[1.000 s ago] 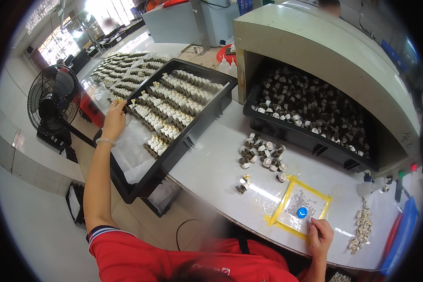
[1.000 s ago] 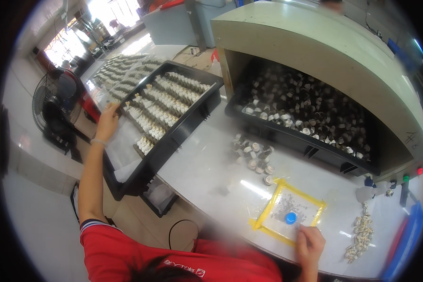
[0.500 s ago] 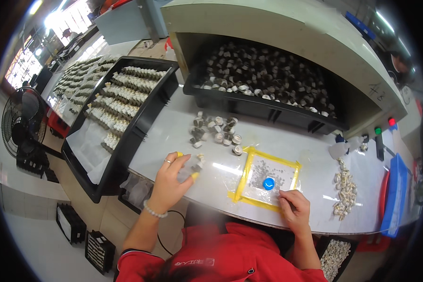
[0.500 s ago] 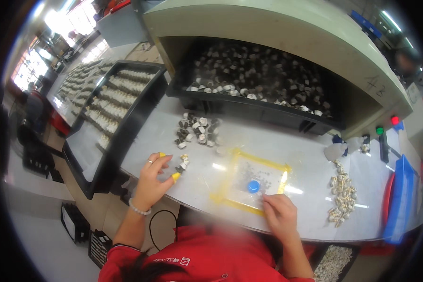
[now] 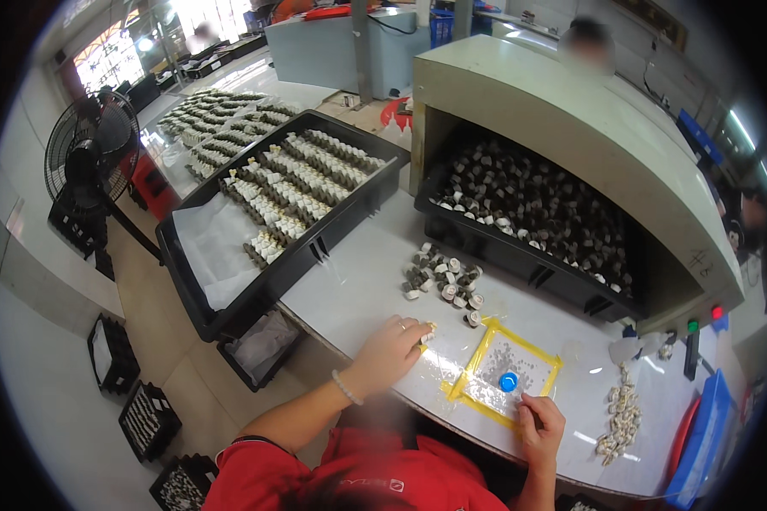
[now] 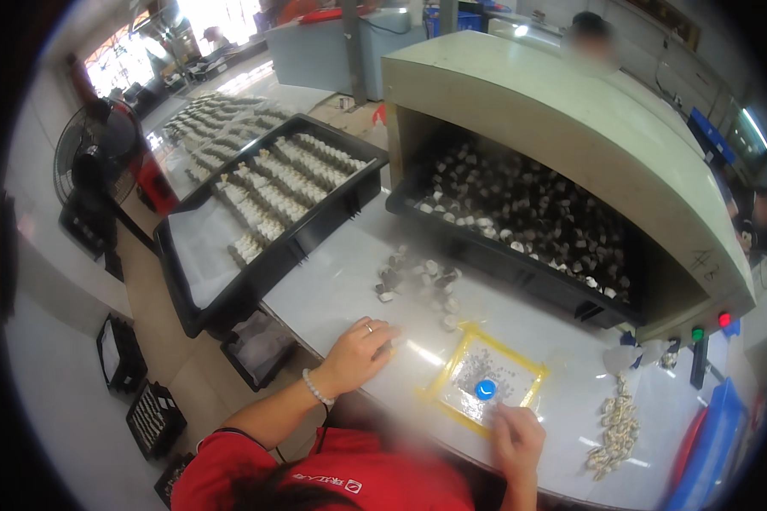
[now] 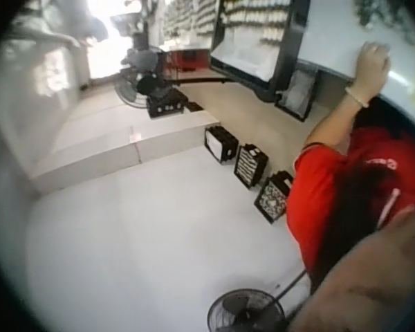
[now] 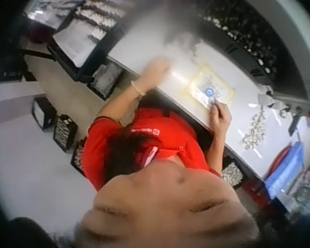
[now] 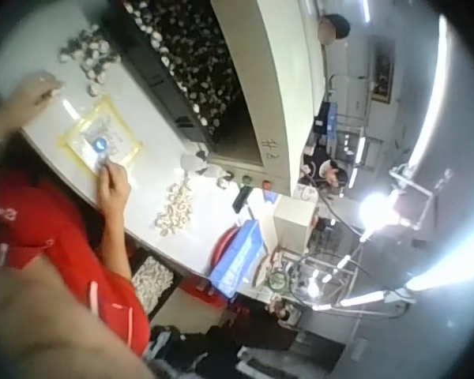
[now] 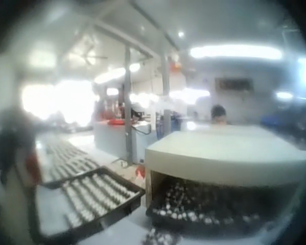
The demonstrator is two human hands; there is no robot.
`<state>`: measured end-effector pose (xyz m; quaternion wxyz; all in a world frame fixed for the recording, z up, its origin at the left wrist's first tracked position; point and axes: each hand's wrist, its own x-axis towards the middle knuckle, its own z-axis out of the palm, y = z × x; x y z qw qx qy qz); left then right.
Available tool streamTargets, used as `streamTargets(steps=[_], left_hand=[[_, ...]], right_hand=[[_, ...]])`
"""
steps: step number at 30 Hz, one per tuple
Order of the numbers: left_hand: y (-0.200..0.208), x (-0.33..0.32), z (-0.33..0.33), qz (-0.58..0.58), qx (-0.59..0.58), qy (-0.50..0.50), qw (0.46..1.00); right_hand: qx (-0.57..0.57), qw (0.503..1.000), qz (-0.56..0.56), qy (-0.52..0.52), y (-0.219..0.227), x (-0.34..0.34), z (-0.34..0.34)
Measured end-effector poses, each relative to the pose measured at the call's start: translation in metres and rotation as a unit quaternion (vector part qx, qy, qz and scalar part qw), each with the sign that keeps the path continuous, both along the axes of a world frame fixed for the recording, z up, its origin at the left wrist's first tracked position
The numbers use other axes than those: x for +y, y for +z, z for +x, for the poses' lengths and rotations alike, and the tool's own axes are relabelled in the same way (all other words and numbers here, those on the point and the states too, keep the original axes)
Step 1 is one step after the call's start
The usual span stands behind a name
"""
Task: The person assembles toy components by pressing a circular piece onto a base by hand, then organizes the completed pieces into a tray.
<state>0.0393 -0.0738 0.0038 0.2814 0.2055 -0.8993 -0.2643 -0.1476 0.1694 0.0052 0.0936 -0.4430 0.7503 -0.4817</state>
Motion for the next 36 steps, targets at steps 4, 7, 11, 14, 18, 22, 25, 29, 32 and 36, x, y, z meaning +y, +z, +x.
streamTargets(steps=[4,7,11,14,18,22,25,29,32,36], left_hand=[[-0.007,0.001,0.001,0.007,0.035,0.008,0.999],[-0.007,0.001,0.001,0.015,0.042,-0.001,0.999],[-0.011,-0.001,0.001,0.012,0.07,-0.019,0.997],[-0.013,0.0,0.001,0.033,0.068,-0.018,0.997],[-0.02,-0.001,0.002,0.029,0.074,-0.007,0.997],[-0.023,0.003,0.002,0.006,0.077,-0.001,0.997],[-0.013,0.008,-0.003,0.034,0.089,-0.002,0.996],[-0.014,0.006,0.0,0.049,0.08,0.029,0.995],[-0.005,0.0,0.0,0.086,0.077,0.019,0.993],[-0.009,-0.004,-0.001,0.026,0.065,0.038,0.997]], right_hand=[[0.002,1.0,-0.008,0.021,-0.003,-0.001,-0.002],[0.004,1.0,-0.003,0.021,-0.006,0.001,-0.003],[0.001,1.0,-0.001,0.021,-0.009,0.001,-0.004],[-0.002,1.0,0.007,0.016,-0.007,0.002,-0.003],[0.005,1.0,0.01,0.023,-0.005,-0.001,-0.001],[0.012,1.0,-0.001,0.022,-0.004,0.003,0.001],[0.006,1.0,-0.017,-0.01,-0.005,0.007,0.002],[0.051,0.999,-0.009,0.017,-0.004,0.001,0.0],[0.04,0.999,0.003,0.018,0.001,-0.007,-0.001],[-0.017,1.0,-0.009,0.022,0.005,-0.006,0.001]])
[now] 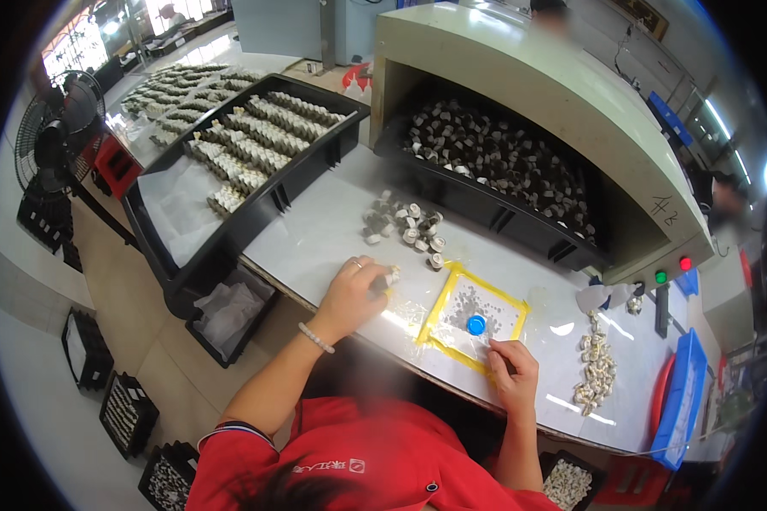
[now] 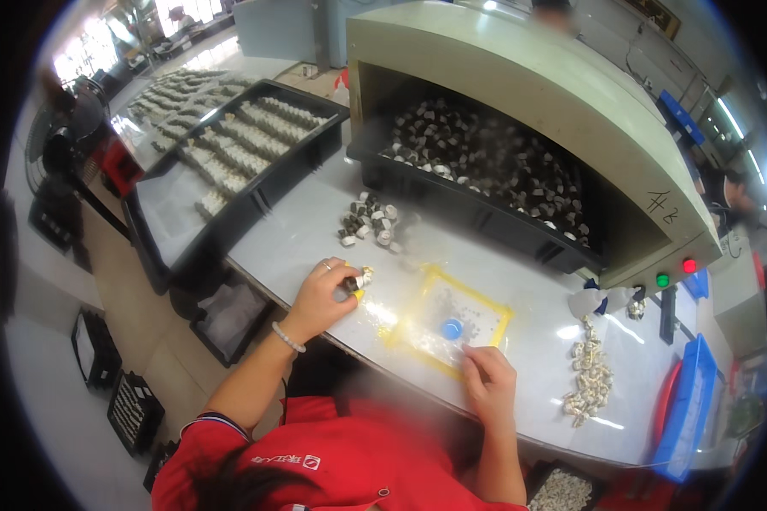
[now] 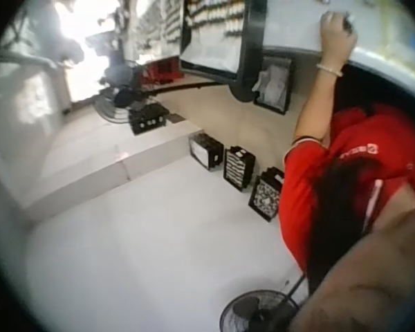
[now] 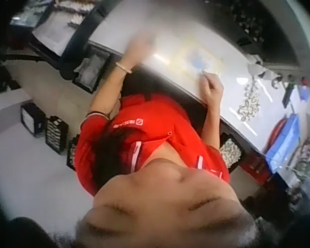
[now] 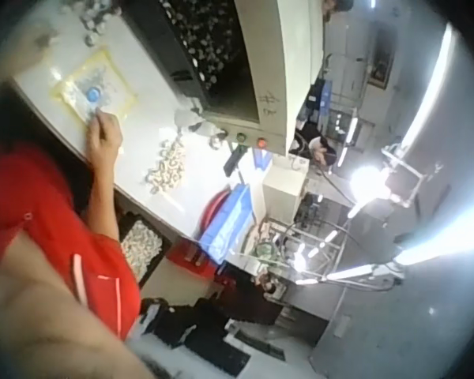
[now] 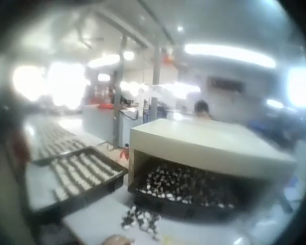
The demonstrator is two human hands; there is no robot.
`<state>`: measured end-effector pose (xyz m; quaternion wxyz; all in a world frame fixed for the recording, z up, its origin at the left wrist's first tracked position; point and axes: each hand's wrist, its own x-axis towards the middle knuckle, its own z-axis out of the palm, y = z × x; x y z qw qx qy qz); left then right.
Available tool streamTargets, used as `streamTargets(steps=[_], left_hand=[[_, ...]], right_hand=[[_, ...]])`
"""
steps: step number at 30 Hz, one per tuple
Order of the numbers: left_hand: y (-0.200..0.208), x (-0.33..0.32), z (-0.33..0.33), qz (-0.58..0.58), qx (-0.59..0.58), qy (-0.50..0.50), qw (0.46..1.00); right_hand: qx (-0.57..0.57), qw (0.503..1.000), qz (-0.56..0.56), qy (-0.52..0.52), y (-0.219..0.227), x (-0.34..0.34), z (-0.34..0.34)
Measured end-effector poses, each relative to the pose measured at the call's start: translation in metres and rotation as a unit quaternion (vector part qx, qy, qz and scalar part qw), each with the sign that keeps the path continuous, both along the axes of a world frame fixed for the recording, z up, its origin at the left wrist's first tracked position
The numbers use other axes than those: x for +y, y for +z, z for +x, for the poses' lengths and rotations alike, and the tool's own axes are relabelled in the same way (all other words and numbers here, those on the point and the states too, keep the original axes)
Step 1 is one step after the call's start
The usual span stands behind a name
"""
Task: The person assembles toy components by pressing a circular piece onto a base by hand, then organizes the completed pieces into a tray.
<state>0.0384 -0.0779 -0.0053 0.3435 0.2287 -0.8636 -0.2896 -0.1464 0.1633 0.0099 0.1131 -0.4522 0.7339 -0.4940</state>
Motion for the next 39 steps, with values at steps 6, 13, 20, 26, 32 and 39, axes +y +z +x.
streamTargets(steps=[6,13,20,26,32,39], left_hand=[[0.052,0.004,0.033,0.056,0.004,-0.039,0.998],[0.16,-0.167,0.076,-0.05,-0.017,0.147,0.988],[0.125,-0.376,0.064,-0.202,-0.113,0.26,0.938],[0.094,-0.419,0.03,-0.227,-0.179,0.241,0.927],[0.083,-0.448,0.025,-0.236,-0.244,0.232,0.912],[0.075,-0.458,0.028,-0.262,-0.319,0.187,0.892]], right_hand=[[0.047,0.999,0.007,0.003,-0.003,0.012,-0.003],[0.034,0.999,0.013,-0.021,-0.004,0.007,0.0],[0.081,0.996,0.048,0.001,0.006,0.002,0.0],[0.074,0.994,0.071,-0.033,0.011,-0.002,0.005],[0.083,0.992,0.079,-0.049,0.016,-0.012,0.008],[0.09,0.991,0.08,-0.057,0.01,-0.012,0.007]])
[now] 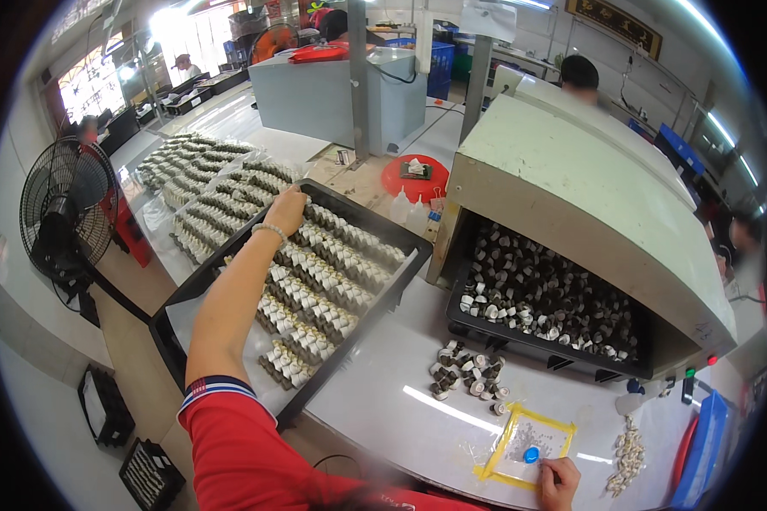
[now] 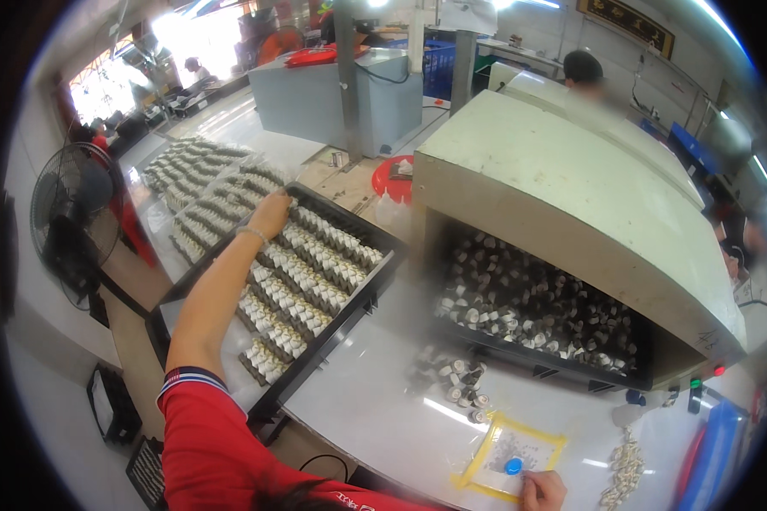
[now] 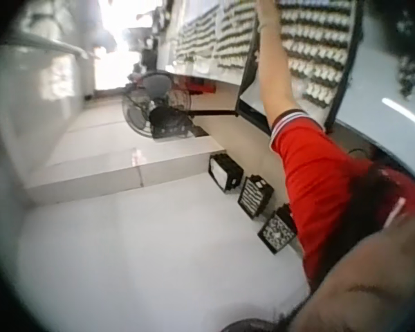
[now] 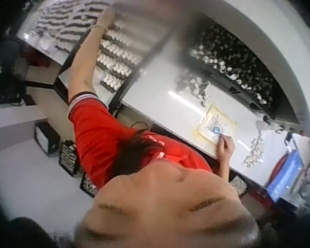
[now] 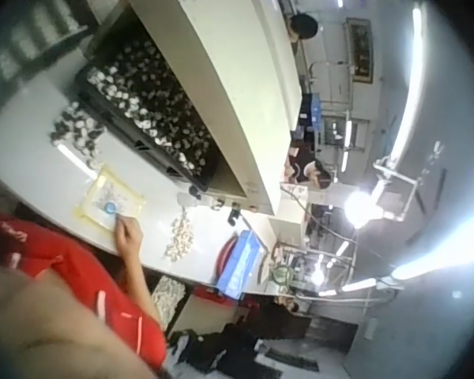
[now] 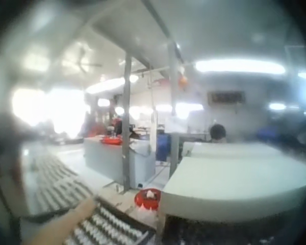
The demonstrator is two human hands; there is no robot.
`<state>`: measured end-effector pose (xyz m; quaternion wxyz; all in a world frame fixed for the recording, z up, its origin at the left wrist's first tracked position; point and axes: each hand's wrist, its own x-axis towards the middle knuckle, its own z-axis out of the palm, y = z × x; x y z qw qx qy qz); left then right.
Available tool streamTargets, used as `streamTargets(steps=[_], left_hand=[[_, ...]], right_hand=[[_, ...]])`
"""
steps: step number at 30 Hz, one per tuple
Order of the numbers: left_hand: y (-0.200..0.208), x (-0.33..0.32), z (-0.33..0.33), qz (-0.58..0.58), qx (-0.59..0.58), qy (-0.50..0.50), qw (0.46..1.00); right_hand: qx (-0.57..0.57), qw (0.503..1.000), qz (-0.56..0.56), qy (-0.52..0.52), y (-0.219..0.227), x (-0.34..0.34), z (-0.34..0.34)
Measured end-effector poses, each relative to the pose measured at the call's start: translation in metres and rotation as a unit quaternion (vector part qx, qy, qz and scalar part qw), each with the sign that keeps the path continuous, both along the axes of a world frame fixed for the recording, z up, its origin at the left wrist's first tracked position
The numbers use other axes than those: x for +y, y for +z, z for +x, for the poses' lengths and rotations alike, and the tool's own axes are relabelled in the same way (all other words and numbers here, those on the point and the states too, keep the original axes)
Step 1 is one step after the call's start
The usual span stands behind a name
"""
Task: The person assembles toy components by pressing a circular piece onto a base by hand, then organizes the completed pieces into a tray.
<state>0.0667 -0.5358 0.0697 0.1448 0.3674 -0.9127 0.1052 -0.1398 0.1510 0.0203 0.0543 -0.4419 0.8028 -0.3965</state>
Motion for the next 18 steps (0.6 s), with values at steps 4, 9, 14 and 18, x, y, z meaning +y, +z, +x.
streamTargets(steps=[4,9,14,18], left_hand=[[-0.003,-0.003,0.007,0.024,0.063,-0.031,0.997],[-0.003,0.003,0.001,0.023,0.051,0.005,0.998],[-0.006,-0.003,0.011,-0.02,0.022,-0.029,0.999],[0.027,0.035,0.01,0.001,0.087,-0.007,0.996]], right_hand=[[0.002,1.0,0.015,-0.022,0.004,0.0,0.003],[0.04,0.997,-0.036,-0.053,-0.01,0.001,0.001],[0.031,0.997,-0.02,-0.069,-0.008,-0.001,0.0],[0.021,0.998,-0.03,-0.051,-0.008,0.001,-0.004]])
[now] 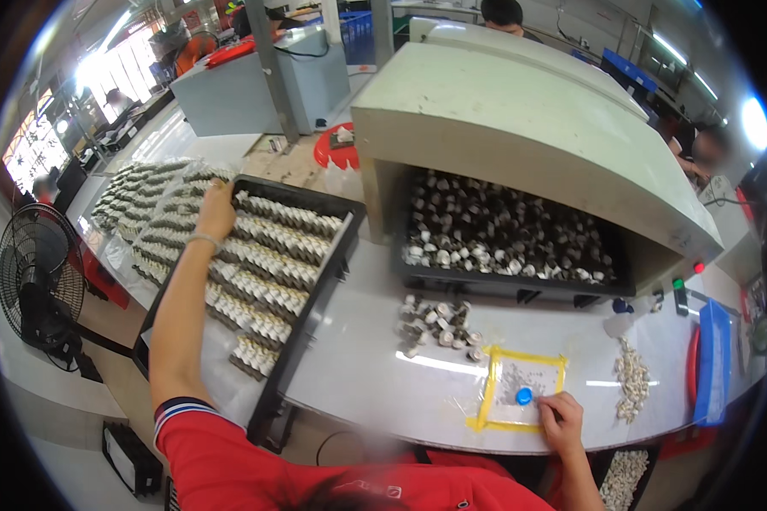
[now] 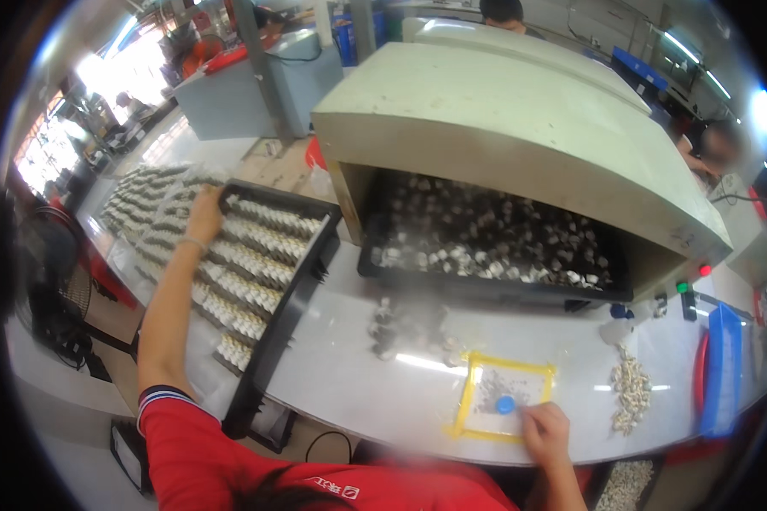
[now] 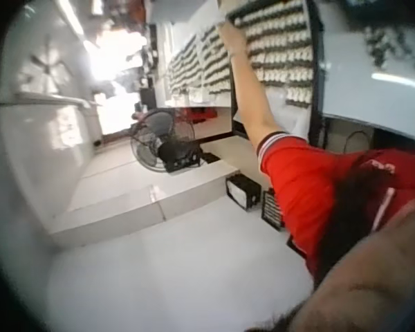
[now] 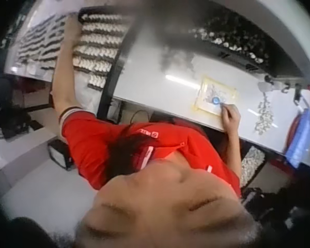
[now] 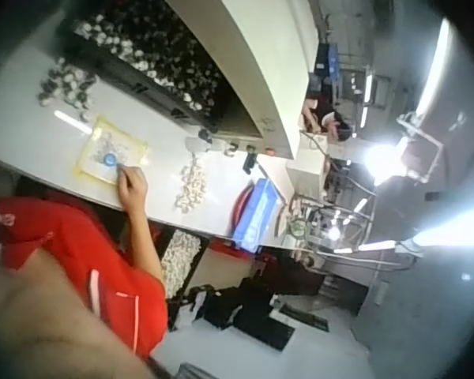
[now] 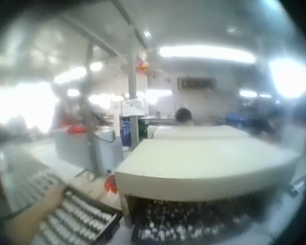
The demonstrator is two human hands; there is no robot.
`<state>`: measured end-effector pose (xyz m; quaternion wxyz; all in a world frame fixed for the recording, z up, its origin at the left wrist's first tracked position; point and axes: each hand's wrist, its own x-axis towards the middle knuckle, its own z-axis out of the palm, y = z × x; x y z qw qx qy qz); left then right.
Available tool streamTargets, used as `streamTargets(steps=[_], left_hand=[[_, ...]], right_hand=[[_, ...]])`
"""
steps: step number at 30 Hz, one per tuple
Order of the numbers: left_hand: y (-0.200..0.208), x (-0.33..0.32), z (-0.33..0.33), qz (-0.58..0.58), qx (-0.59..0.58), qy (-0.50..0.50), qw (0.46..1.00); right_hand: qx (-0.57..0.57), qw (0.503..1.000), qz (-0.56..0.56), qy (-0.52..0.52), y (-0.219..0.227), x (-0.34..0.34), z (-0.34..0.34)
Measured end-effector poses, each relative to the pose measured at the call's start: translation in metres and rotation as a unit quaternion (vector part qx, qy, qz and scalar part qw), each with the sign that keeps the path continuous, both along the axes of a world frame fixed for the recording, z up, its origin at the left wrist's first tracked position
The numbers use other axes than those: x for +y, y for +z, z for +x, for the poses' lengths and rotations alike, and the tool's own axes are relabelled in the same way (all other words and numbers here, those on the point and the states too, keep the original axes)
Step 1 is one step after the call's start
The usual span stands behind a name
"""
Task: The person assembles toy components by pressing a circular piece onto a base by hand, then organizes the completed pieces into a tray.
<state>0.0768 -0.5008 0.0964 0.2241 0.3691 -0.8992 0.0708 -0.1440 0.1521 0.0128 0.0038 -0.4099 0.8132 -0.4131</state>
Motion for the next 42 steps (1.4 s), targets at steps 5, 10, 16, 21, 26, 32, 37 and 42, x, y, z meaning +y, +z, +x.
streamTargets(steps=[5,10,16,21,26,32,37,42], left_hand=[[0.065,0.121,0.004,0.182,0.062,-0.038,0.981],[0.052,0.31,0.004,0.209,-0.056,-0.232,0.948],[-0.083,0.421,-0.012,0.192,0.043,-0.157,0.968],[-0.105,0.422,-0.016,0.117,0.074,-0.16,0.977],[-0.103,0.424,-0.029,0.135,0.078,-0.156,0.975],[-0.07,0.423,-0.093,0.122,0.055,-0.234,0.963],[-0.079,0.401,-0.125,0.077,-0.019,-0.33,0.941],[-0.078,0.391,-0.112,0.176,-0.006,-0.35,0.92]], right_hand=[[-0.003,1.0,0.005,0.023,0.0,0.0,-0.002],[-0.044,0.997,-0.016,0.06,-0.007,0.01,-0.007],[-0.08,0.987,-0.052,0.129,-0.012,0.015,-0.011],[-0.077,0.985,-0.076,0.133,-0.009,0.022,-0.012],[-0.034,0.986,-0.04,0.16,-0.006,0.021,-0.014],[-0.021,0.985,-0.086,0.148,-0.005,0.028,-0.014],[0.02,0.997,-0.001,-0.069,0.024,0.087,-0.04],[-0.003,0.934,0.167,-0.316,0.045,0.174,-0.057]])
